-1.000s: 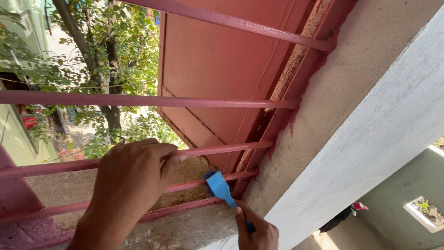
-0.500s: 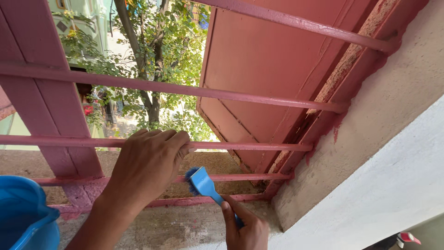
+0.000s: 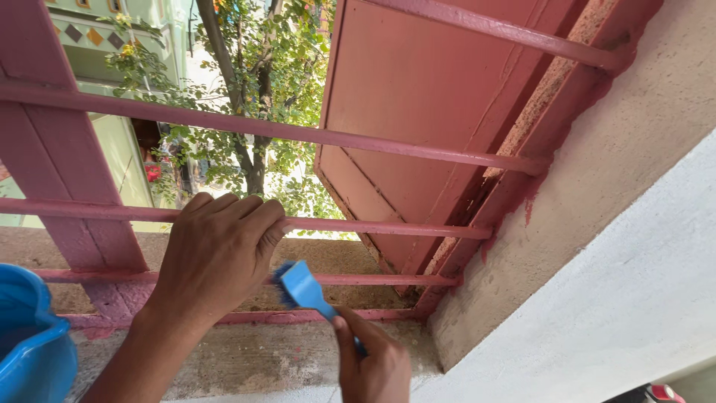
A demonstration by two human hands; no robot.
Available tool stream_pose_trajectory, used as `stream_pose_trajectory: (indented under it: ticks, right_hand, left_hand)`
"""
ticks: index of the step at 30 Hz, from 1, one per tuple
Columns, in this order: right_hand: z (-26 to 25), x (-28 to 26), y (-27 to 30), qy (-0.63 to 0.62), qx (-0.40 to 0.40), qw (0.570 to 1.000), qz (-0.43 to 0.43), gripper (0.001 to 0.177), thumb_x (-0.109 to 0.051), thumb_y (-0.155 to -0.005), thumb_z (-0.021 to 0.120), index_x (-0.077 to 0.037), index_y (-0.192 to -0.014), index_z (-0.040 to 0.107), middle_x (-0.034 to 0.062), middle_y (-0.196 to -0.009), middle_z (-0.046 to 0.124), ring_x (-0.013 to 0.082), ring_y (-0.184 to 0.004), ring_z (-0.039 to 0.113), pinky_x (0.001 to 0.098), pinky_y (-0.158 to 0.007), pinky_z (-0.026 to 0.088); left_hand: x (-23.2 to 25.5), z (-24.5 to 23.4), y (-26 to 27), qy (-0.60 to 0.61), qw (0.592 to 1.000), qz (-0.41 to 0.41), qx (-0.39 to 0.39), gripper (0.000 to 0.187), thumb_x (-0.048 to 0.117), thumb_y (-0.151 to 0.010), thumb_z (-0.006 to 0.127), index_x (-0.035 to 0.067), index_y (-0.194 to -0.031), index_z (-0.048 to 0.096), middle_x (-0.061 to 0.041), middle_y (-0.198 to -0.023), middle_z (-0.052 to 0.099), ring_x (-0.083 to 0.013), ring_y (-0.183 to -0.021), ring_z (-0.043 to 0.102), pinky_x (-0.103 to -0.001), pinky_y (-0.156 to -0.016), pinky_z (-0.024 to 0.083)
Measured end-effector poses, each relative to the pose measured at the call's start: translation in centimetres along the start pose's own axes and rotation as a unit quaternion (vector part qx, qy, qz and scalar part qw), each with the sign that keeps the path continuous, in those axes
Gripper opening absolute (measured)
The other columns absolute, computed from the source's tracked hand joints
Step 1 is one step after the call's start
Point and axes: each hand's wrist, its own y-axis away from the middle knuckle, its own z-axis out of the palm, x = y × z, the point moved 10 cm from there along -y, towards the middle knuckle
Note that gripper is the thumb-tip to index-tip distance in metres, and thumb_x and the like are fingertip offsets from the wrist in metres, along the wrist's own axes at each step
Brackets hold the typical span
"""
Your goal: The person scrubs a pink metal railing and adjacent wall with a blue brush, repeatedly dipping the brush into a blue bucket of water. The person works along the horizontal bars and vertical sections of the railing, focusing on the junction with the wall.
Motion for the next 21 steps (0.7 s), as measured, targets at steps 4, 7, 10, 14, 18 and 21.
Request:
stream_pose_trajectory:
  ticks: [4, 7, 10, 14, 18, 21]
  right_hand:
    - [-3.7, 4.7, -1.5, 0.062, -0.049, 0.983, 0.164, 0.031, -0.043, -0.087, 0.074, -0.025, -0.11, 0.083, 0.0091, -0.071, 0.082, 0.0202, -0.051, 0.078, 0.0396, -0.048, 0.056]
    - [-3.3, 2.6, -2.2, 0.064, -0.028, 0.993, 0.098, 0.029, -0.039, -0.086, 0.071, -0.025, -0.108, 0.085, 0.0092, -0.073, 0.08, 0.0197, -0.053, 0.077, 0.0394, -0.048, 0.056]
    - [0.3, -3.1, -1.5, 0.048, -0.019, 0.998, -0.044, 0.026, -0.039, -0.087, 0.073, -0.025, -0.105, 0.084, 0.0076, -0.077, 0.079, 0.0253, -0.063, 0.076, 0.0406, -0.053, 0.056]
    - [1.0, -4.3, -1.7, 0.091, -0.041, 0.994, -0.046, 0.024, -0.04, -0.085, 0.074, -0.028, -0.103, 0.083, 0.0046, -0.077, 0.079, 0.0246, -0.064, 0.076, 0.0411, -0.055, 0.058]
    - [-2.5, -2.1, -3.6, 0.169, -0.039, 0.983, -0.053, 0.037, -0.039, -0.081, 0.079, -0.031, -0.117, 0.08, 0.0028, -0.065, 0.072, 0.0201, -0.055, 0.072, 0.0418, -0.052, 0.056]
    - [-0.8, -2.8, -3.3, 0.102, -0.035, 0.99, -0.087, 0.036, -0.032, -0.082, 0.079, -0.031, -0.118, 0.079, -0.0025, -0.067, 0.072, 0.0134, -0.052, 0.07, 0.0337, -0.046, 0.056]
  left_hand:
    - [-2.7, 0.9, -0.1, -0.04, 0.99, -0.073, -0.11, 0.035, 0.045, -0.095, 0.059, 0.015, -0.095, 0.076, -0.004, -0.072, 0.073, -0.0221, -0.069, 0.07, -0.049, -0.081, 0.047]
    - [-4.7, 0.8, 0.6, -0.071, 0.974, -0.131, -0.172, 0.044, 0.056, -0.095, 0.058, 0.016, -0.1, 0.078, -0.006, -0.07, 0.074, -0.0238, -0.069, 0.07, -0.05, -0.089, 0.047]
    - [-4.4, -0.7, 0.5, -0.039, 0.989, -0.086, -0.116, 0.043, 0.051, -0.095, 0.059, 0.013, -0.094, 0.078, -0.008, -0.072, 0.074, -0.0276, -0.07, 0.07, -0.052, -0.084, 0.049]
    - [-6.2, -0.9, 1.0, -0.034, 0.982, -0.106, -0.15, 0.043, 0.053, -0.094, 0.059, 0.015, -0.096, 0.078, -0.008, -0.074, 0.073, -0.0274, -0.073, 0.07, -0.048, -0.083, 0.05]
    - [-6.0, -1.5, 1.2, -0.033, 0.992, -0.086, -0.089, 0.042, 0.051, -0.094, 0.06, 0.013, -0.095, 0.078, -0.007, -0.072, 0.073, -0.026, -0.068, 0.068, -0.048, -0.079, 0.047]
    - [-5.9, -2.1, 1.4, -0.031, 0.996, -0.064, -0.044, 0.044, 0.05, -0.095, 0.06, 0.011, -0.088, 0.078, -0.007, -0.071, 0.072, -0.0251, -0.068, 0.066, -0.047, -0.079, 0.046]
